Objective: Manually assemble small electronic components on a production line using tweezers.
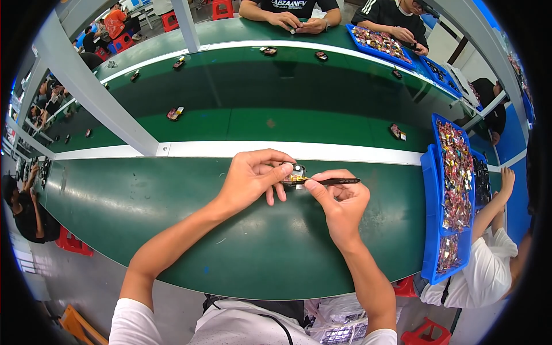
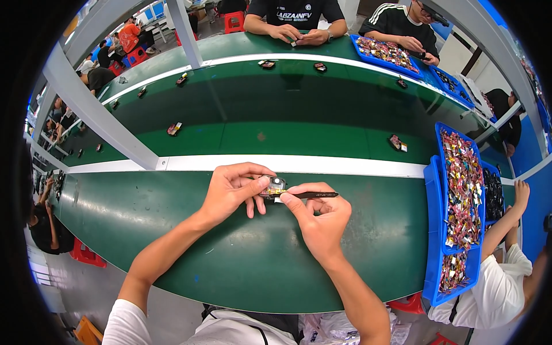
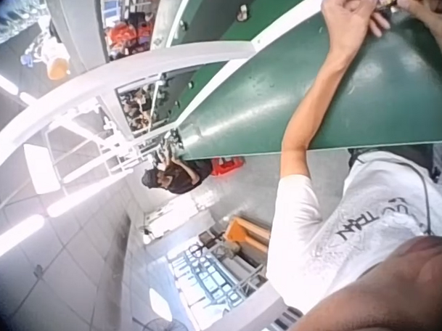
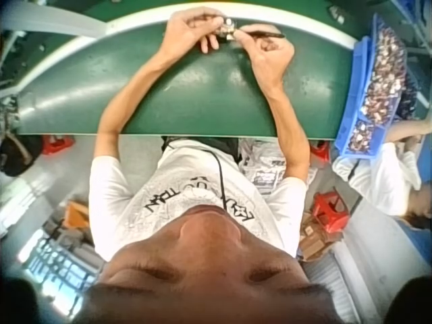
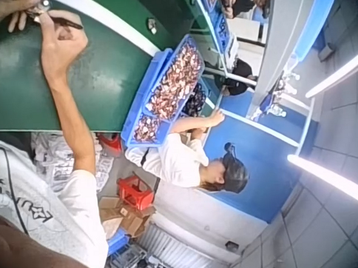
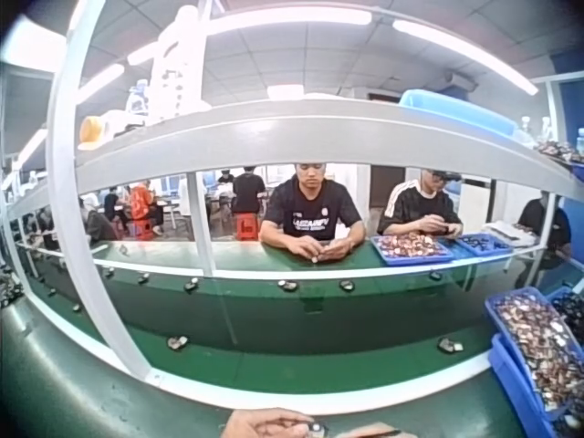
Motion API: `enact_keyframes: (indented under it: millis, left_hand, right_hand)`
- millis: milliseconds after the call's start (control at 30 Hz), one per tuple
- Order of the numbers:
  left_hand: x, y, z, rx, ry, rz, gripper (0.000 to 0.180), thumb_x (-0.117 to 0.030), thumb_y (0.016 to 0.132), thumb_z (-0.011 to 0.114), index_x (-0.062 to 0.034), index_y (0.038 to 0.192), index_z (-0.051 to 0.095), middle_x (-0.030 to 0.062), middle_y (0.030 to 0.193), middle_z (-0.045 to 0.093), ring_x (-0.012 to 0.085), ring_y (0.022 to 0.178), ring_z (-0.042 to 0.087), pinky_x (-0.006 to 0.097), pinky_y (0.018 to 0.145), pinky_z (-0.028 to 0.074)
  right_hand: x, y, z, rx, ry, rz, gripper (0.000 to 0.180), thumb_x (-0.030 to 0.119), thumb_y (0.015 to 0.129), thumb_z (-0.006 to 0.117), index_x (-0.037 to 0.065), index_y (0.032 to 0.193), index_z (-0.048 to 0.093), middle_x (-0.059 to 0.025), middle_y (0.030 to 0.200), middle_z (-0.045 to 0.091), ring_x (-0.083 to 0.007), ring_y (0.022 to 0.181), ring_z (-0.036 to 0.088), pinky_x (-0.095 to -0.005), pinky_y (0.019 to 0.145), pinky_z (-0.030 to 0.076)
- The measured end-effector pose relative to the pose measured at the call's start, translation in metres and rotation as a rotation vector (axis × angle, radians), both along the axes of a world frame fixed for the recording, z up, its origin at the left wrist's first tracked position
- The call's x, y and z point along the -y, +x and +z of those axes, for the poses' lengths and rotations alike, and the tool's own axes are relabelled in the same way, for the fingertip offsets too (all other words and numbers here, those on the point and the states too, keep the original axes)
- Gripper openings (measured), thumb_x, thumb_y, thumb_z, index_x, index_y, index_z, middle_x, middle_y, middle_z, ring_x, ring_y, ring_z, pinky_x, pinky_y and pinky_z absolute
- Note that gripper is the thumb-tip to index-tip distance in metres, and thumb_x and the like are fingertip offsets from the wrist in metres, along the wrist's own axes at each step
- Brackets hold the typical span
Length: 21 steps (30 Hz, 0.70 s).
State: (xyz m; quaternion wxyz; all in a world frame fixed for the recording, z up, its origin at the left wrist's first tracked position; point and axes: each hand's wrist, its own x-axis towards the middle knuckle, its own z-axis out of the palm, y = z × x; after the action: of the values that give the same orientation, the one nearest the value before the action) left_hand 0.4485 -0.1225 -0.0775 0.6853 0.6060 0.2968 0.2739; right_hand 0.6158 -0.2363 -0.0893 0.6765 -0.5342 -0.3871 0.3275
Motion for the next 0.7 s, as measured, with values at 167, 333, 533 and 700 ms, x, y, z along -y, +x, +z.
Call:
enact_keyframes:
  millis: [167, 333, 533, 700]
  left_hand:
    - [-0.001, 0.0013, -0.0012, 0.067, -0.043, -0.031, 0.028, -0.013, 0.1, 0.065, 0.0099, 0.115, 0.066, 0.0169, 0.093, 0.072, 0.0194, 0.059, 0.071, 0.025, 0.042, 0.054]
    - [0.0013, 0.0042, -0.0001, 0.084, -0.087, -0.043, 0.028, -0.014, 0.1, 0.065, 0.0097, 0.115, 0.067, 0.0169, 0.094, 0.072, 0.0197, 0.059, 0.071, 0.025, 0.042, 0.054]
    - [0.0005, 0.0054, -0.0071, 0.099, -0.081, -0.054, 0.027, -0.013, 0.101, 0.063, 0.0097, 0.115, 0.067, 0.0169, 0.094, 0.072, 0.0194, 0.06, 0.071, 0.025, 0.042, 0.054]
    - [0.0022, 0.0081, -0.0069, 0.119, -0.076, -0.049, 0.026, -0.012, 0.101, 0.063, 0.0095, 0.115, 0.067, 0.0171, 0.094, 0.072, 0.019, 0.059, 0.07, 0.025, 0.043, 0.055]
  right_hand:
    - [0.0019, -0.0003, -0.0002, 0.028, 0.044, -0.034, 0.01, -0.003, 0.082, 0.081, -0.004, 0.089, 0.074, -0.0051, 0.087, 0.073, 0.0001, 0.053, 0.045, -0.0178, 0.048, 0.031]
    - [0.0021, 0.0013, -0.0025, 0.078, 0.078, -0.053, 0.01, -0.003, 0.081, 0.082, -0.002, 0.088, 0.075, -0.0054, 0.087, 0.073, 0.0002, 0.052, 0.045, -0.0183, 0.047, 0.03]
    - [0.0007, 0.0019, -0.0042, 0.22, 0.133, -0.088, 0.009, -0.001, 0.08, 0.084, -0.001, 0.086, 0.076, -0.0033, 0.083, 0.075, 0.0, 0.048, 0.042, -0.0198, 0.045, 0.028]
    - [0.0002, 0.0024, -0.0035, 0.28, 0.159, -0.101, 0.009, -0.001, 0.079, 0.084, 0.001, 0.085, 0.077, -0.0021, 0.079, 0.074, -0.0005, 0.046, 0.041, -0.0204, 0.044, 0.027]
